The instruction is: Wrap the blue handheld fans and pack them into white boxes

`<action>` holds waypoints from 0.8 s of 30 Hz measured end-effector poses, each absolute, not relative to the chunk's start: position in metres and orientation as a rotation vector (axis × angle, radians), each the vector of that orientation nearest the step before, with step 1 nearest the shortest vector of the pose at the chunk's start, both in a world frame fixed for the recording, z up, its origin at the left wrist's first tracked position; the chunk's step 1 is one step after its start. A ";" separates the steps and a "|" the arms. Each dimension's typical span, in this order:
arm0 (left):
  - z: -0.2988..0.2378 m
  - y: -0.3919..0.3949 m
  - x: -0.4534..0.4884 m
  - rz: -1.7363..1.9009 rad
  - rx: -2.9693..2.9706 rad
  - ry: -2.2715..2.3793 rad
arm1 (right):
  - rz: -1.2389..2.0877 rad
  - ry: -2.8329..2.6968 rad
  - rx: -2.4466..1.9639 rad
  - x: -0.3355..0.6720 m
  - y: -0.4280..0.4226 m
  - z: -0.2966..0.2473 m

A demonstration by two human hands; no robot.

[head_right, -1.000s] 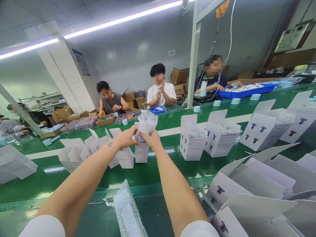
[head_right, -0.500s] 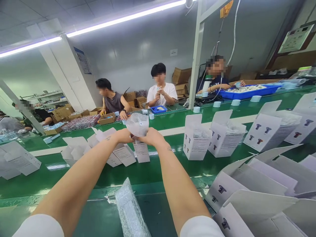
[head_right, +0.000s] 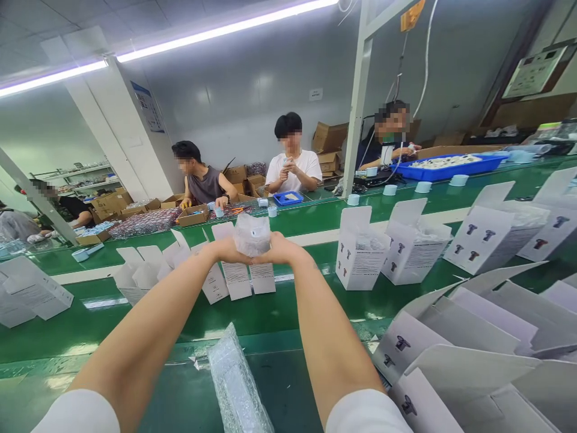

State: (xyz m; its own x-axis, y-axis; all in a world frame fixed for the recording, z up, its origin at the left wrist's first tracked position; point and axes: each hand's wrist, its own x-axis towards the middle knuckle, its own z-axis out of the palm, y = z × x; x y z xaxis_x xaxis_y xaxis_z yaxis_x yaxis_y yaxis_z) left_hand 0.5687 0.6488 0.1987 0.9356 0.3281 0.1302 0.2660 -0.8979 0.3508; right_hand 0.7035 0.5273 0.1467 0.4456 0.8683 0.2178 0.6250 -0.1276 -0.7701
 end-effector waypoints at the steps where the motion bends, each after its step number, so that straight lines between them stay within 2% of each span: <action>1: 0.202 0.650 0.564 0.268 2.728 0.428 | 0.384 -1.269 -1.745 0.706 0.526 0.146; 3: 0.208 0.650 0.556 0.374 2.634 0.424 | 0.354 -1.211 -1.558 0.710 0.526 0.142; 5: 0.210 0.649 0.553 0.596 2.531 0.432 | 0.161 -1.173 -1.482 0.711 0.531 0.138; 8: 0.204 0.647 0.559 0.746 2.528 0.469 | -0.152 -1.259 -1.508 0.706 0.543 0.132; 10: 0.199 0.646 0.564 0.749 2.621 0.476 | -0.234 -1.290 -1.514 0.702 0.550 0.129; 14: 0.203 0.634 0.545 1.022 2.659 0.523 | -0.393 -1.109 -1.522 0.692 0.549 0.127; 16: 0.203 0.618 0.513 0.780 2.733 0.368 | -0.517 -0.978 -1.491 0.683 0.542 0.130; 20: 0.162 0.568 0.432 -0.376 2.997 -0.432 | -0.522 -0.917 -1.444 0.652 0.532 0.142; 22: 0.128 0.544 0.402 -0.591 3.141 -0.540 | -0.405 -1.105 -1.519 0.633 0.534 0.146; 24: 0.103 0.528 0.382 -0.619 3.222 -0.650 | -0.303 -1.387 -1.711 0.614 0.540 0.148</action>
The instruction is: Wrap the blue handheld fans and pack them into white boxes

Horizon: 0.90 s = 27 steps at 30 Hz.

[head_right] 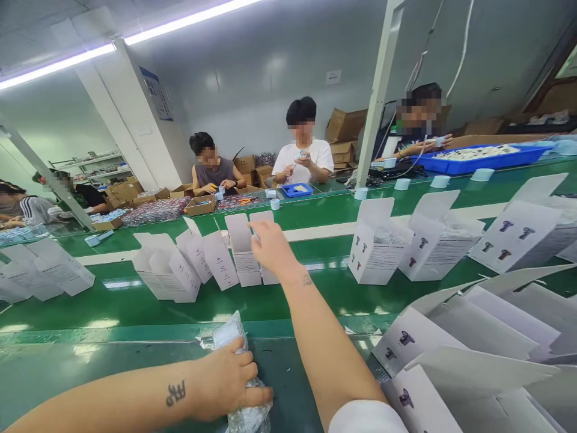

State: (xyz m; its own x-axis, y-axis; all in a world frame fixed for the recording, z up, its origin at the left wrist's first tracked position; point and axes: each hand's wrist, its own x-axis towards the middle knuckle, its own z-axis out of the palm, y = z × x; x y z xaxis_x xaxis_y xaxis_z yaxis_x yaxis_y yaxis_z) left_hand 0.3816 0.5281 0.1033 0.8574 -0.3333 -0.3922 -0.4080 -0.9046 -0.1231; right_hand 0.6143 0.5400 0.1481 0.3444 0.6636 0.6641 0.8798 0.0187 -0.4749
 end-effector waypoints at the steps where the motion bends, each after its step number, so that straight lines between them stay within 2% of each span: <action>1: 0.099 0.524 0.375 0.513 -2.803 0.603 | -0.260 -1.510 -1.839 0.607 0.543 0.148; 4: 0.120 0.528 0.359 0.305 -2.906 0.514 | -0.167 -1.680 -2.180 0.592 0.551 0.149; 6: 0.155 0.540 0.351 -0.032 -3.143 0.255 | -0.145 -1.710 -2.253 0.590 0.552 0.151; 9: 0.207 0.568 0.355 -0.932 -3.381 -0.352 | -0.143 -1.660 -2.253 0.593 0.550 0.157; 12: 0.235 0.605 0.385 -1.874 -3.255 -0.821 | -0.145 -1.572 -2.263 0.597 0.545 0.160; 14: 0.237 0.628 0.414 -2.237 -3.160 -0.919 | -0.181 -1.494 -2.292 0.599 0.541 0.159; 16: 0.232 0.647 0.439 -2.192 -3.171 -1.068 | -0.225 -1.341 -2.333 0.601 0.537 0.152; 19: 0.227 0.661 0.462 -1.733 -3.171 -1.371 | -0.150 -1.114 -2.337 0.602 0.533 0.139; 23: 0.240 0.665 0.473 -1.339 -3.048 -1.504 | 0.053 -1.000 -2.216 0.606 0.531 0.128; 27: 0.251 0.670 0.486 -1.224 -3.071 -1.579 | -0.062 -0.831 -2.184 0.629 0.525 0.126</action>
State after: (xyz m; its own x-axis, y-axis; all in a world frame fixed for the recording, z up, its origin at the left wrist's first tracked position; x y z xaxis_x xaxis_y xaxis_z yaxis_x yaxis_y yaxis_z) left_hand 0.4858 0.6702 0.2507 0.4451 0.8410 0.3076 0.5077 -0.5200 0.6869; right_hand 0.6289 0.5253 0.1257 0.7847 0.5437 0.2976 0.5817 -0.4801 -0.6566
